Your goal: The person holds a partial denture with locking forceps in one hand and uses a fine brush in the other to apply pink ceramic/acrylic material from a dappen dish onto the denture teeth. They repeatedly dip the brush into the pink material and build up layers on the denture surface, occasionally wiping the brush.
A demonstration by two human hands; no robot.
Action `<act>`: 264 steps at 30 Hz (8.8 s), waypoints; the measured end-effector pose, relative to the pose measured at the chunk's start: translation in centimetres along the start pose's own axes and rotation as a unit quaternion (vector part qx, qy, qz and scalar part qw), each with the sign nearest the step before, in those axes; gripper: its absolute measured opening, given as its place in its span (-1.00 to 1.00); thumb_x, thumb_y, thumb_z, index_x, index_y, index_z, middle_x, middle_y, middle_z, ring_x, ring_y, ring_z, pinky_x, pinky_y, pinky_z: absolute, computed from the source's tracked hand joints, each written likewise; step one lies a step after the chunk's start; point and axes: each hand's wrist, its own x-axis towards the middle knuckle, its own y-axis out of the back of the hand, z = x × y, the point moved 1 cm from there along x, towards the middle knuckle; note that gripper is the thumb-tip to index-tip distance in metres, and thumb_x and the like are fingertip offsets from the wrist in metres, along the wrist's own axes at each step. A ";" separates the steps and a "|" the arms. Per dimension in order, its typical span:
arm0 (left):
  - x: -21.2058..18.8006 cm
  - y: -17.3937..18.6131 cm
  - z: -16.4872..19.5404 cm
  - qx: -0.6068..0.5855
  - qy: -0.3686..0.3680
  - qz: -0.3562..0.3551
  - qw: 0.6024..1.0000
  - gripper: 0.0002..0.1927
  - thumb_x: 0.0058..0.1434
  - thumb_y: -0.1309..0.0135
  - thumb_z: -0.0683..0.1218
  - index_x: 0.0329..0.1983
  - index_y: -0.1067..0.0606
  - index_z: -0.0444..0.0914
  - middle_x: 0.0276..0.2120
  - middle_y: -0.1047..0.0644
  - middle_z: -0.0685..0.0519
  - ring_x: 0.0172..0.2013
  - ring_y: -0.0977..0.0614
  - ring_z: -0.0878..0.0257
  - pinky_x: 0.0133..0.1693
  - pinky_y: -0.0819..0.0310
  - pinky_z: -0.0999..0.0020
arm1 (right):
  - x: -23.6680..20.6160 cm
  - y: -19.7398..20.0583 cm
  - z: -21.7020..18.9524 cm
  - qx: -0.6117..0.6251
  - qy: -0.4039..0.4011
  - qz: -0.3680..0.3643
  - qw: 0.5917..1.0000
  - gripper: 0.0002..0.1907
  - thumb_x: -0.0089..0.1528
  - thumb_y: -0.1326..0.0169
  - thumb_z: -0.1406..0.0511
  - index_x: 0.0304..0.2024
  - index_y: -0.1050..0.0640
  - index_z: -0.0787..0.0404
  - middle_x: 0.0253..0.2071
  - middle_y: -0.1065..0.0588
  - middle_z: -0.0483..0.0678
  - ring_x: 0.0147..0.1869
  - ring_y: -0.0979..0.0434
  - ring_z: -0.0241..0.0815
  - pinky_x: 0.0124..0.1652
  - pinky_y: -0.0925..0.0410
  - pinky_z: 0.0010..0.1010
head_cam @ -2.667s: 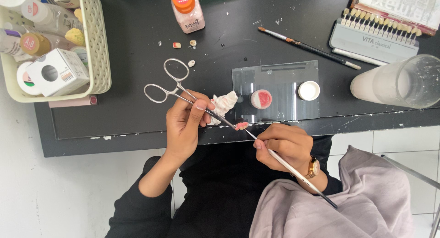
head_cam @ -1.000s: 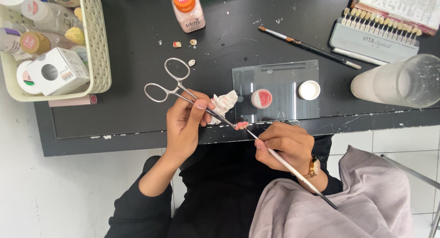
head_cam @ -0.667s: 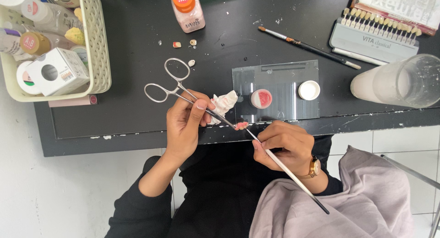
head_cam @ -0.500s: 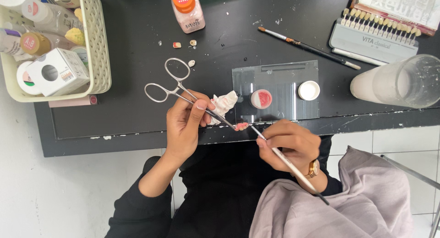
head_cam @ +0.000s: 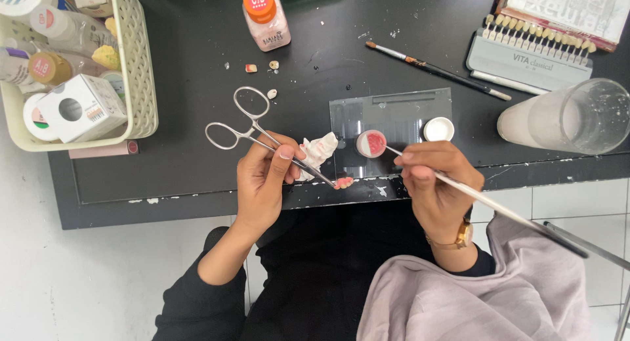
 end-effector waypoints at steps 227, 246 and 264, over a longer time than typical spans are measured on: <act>0.2 -0.2 0.0 -0.011 0.003 -0.003 1.000 -0.75 0.55 0.09 -0.03 -0.15 -0.47 -0.29 -0.25 -0.57 0.10 -0.41 -0.49 0.46 -0.35 -0.37 0.55 | -2.2 -0.6 2.5 0.059 0.136 -0.126 0.981 -0.69 0.18 -0.14 0.54 -0.22 -0.30 0.17 -0.37 -0.53 0.07 -0.42 -0.47 -0.27 -0.41 -0.37 -0.49; 0.2 -0.1 -0.1 -0.010 -0.003 -0.006 1.000 -0.74 0.55 0.09 -0.02 -0.15 -0.48 -0.28 -0.26 -0.57 0.11 -0.40 -0.49 0.47 -0.35 -0.37 0.56 | -2.1 -0.8 2.3 0.050 0.148 -0.129 0.979 -0.70 0.19 -0.14 0.54 -0.22 -0.30 0.18 -0.36 -0.53 0.06 -0.45 -0.46 -0.30 -0.43 -0.35 -0.51; 0.3 -0.2 0.1 -0.009 0.000 -0.005 1.000 -0.74 0.55 0.09 -0.02 -0.16 -0.47 -0.28 -0.27 -0.56 0.12 -0.41 -0.48 0.47 -0.36 -0.37 0.55 | -2.1 -0.6 2.4 0.049 0.136 -0.127 0.981 -0.73 0.22 -0.13 0.49 -0.21 -0.30 0.18 -0.38 -0.51 0.07 -0.44 -0.44 -0.27 -0.42 -0.34 -0.48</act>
